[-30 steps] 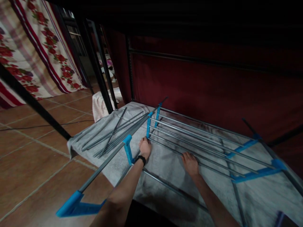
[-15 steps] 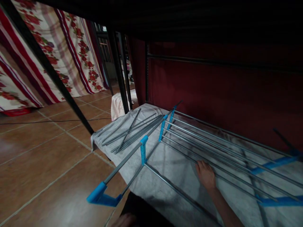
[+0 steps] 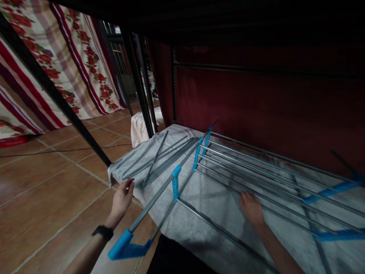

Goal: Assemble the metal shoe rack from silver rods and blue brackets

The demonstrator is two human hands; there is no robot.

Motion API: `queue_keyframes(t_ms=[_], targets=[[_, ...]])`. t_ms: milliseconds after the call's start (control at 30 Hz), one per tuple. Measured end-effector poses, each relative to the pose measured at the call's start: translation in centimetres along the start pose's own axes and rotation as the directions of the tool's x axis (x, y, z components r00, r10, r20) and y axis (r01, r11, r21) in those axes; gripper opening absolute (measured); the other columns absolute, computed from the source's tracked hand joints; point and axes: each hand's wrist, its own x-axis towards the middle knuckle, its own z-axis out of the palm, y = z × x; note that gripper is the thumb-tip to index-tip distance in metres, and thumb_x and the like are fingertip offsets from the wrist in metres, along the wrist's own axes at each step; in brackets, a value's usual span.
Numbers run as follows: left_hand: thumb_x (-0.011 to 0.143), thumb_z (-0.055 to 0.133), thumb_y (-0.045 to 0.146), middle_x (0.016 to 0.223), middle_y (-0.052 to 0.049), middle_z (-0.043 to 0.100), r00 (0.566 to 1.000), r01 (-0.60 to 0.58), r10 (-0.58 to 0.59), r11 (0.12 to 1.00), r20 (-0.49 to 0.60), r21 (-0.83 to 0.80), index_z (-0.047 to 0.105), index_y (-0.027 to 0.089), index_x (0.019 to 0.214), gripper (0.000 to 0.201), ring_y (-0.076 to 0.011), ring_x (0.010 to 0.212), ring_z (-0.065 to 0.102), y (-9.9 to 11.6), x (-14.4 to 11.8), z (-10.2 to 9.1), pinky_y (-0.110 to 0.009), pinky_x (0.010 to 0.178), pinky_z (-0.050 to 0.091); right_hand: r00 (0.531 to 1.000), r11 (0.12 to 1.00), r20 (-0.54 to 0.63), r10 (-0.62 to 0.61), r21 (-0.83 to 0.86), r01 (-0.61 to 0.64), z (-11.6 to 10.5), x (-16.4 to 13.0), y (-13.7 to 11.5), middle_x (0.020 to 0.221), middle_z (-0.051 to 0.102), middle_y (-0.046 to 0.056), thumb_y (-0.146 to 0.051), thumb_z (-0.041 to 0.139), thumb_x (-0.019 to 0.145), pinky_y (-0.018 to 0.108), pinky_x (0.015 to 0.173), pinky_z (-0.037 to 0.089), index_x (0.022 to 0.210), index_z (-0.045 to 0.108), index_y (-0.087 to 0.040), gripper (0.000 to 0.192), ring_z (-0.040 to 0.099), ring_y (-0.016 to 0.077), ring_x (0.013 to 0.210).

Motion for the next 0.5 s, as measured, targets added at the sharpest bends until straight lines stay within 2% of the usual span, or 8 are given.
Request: queue_keyframes(t_ms=[100, 167, 267, 367, 500], targets=[[0.089, 0.042, 0.048, 0.114, -0.018, 0.068, 0.994, -0.018, 0.008, 0.996, 0.107, 0.088, 0.062, 0.009, 0.121, 0.054, -0.0266, 0.094, 0.068, 1.6, 4.2, 2.4, -0.038, 0.088, 0.055, 1.000, 1.000, 0.019, 0.008, -0.025, -0.008, -0.2, 0.1, -0.2, 0.104, 0.070, 0.010, -0.018, 0.041, 0.099, 0.036, 0.087, 0.040, 0.108, 0.062, -0.019, 0.023, 0.063, 0.0218, 0.090], [0.089, 0.045, 0.044, 0.110, -0.019, 0.067, 0.985, -0.027, -0.009, 0.979, 0.172, 0.202, 0.062, 0.008, 0.118, 0.049, -0.0270, 0.094, 0.066, 2.0, 5.4, 3.9, -0.037, 0.089, 0.053, 0.999, 0.999, 0.023, 0.028, -0.030, -0.027, -0.4, 0.2, -0.5, 0.104, 0.071, 0.009, -0.017, 0.041, 0.099, 0.036, 0.088, 0.040, 0.109, 0.062, -0.020, 0.024, 0.063, 0.0217, 0.090], [0.092, 0.045, 0.038, 0.103, -0.019, 0.066, 0.967, -0.116, 0.023, 0.926, 0.255, 0.359, 0.066, 0.012, 0.106, 0.037, -0.0296, 0.098, 0.064, 1.8, 5.8, 5.6, -0.038, 0.091, 0.049, 0.998, 0.998, 0.023, 0.054, -0.020, -0.054, -0.8, 0.5, -0.9, 0.105, 0.071, 0.009, -0.017, 0.041, 0.099, 0.037, 0.089, 0.039, 0.109, 0.062, -0.020, 0.024, 0.063, 0.0218, 0.090], [0.093, 0.041, 0.030, 0.105, -0.021, 0.066, 0.968, -0.142, 0.038, 0.898, 0.248, 0.416, 0.065, 0.011, 0.102, 0.032, -0.0306, 0.101, 0.062, 1.6, 6.0, 6.0, -0.037, 0.092, 0.048, 0.998, 0.998, 0.025, 0.066, -0.011, -0.066, -1.1, 0.7, -1.2, 0.106, 0.070, 0.009, -0.016, 0.044, 0.098, 0.036, 0.089, 0.039, 0.111, 0.063, -0.020, 0.023, 0.063, 0.0217, 0.092], [0.089, 0.043, 0.024, 0.100, -0.018, 0.068, 0.973, 0.009, -0.088, 0.940, 0.215, 0.341, 0.061, 0.012, 0.100, 0.025, -0.0293, 0.098, 0.065, 1.7, 6.7, 5.3, -0.036, 0.086, 0.051, 0.995, 0.996, 0.038, 0.089, -0.013, -0.089, -1.6, 1.0, -1.5, 0.106, 0.070, 0.008, -0.014, 0.046, 0.097, 0.035, 0.090, 0.037, 0.110, 0.063, -0.020, 0.023, 0.062, 0.0214, 0.095]])
